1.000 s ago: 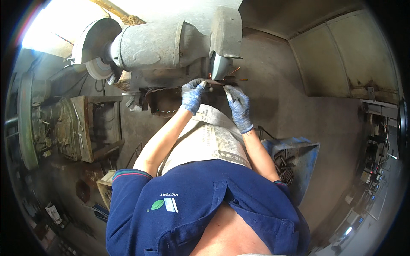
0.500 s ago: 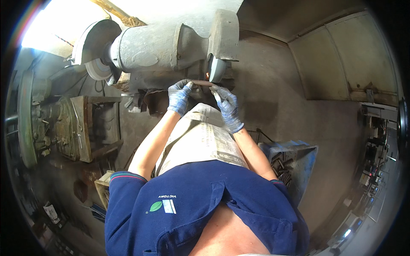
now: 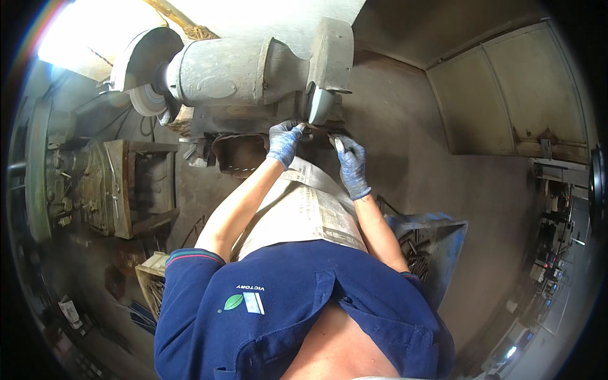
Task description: The person grinds small metal cylinders using a bench grinder, picking each piece from a crate by hand and placing it into a blue bin after grinding.
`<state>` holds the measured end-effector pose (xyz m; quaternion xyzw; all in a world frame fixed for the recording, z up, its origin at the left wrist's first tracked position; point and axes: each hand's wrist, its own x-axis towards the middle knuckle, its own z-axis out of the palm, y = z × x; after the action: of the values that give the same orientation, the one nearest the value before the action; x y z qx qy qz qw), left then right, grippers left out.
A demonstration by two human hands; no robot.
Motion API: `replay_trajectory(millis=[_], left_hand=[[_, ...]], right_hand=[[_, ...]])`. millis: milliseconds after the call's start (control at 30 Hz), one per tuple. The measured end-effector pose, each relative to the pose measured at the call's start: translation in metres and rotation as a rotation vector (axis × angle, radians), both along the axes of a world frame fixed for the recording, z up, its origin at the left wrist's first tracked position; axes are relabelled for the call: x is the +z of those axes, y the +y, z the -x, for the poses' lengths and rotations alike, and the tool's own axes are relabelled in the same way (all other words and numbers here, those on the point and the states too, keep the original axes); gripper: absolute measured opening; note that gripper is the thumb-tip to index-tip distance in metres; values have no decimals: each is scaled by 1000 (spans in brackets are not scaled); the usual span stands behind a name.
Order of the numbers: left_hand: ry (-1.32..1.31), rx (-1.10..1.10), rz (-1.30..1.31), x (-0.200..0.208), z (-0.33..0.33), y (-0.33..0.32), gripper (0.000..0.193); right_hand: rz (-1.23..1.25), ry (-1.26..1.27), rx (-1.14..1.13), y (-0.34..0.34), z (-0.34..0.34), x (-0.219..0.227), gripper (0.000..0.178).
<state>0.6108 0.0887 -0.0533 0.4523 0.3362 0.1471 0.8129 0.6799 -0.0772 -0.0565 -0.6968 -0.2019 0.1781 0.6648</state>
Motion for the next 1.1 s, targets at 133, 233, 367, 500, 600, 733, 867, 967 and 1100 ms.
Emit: replay_trajectory(millis=[133,233,367,500,600,733,867,967,1100], left_hand=[[71,3,-62,13,11,10,8],[-28,74,14,7,19,18,8],[6,65,22,13,25,25,9],[-38,78,-24,6,33,31,9],[-117,39,-7,4,48,34,9],[-206,-51,27,44,76,21,13],[-242,-155,-19,72,100,13,17],[-284,-170,-83,81,108,9,18],[-288,-200,-118,95,115,7,22]], right_hand=[[-57,6,11,15,5,1,14],[-133,63,25,26,13,3,14],[-180,121,22,36,18,-1,15],[-193,81,113,37,21,-4,21],[-152,-105,170,29,27,5,24],[57,-564,215,2,49,62,29],[-38,-533,240,-18,63,84,44],[-51,-552,277,-25,69,103,47],[-26,-689,223,-29,72,112,52]])
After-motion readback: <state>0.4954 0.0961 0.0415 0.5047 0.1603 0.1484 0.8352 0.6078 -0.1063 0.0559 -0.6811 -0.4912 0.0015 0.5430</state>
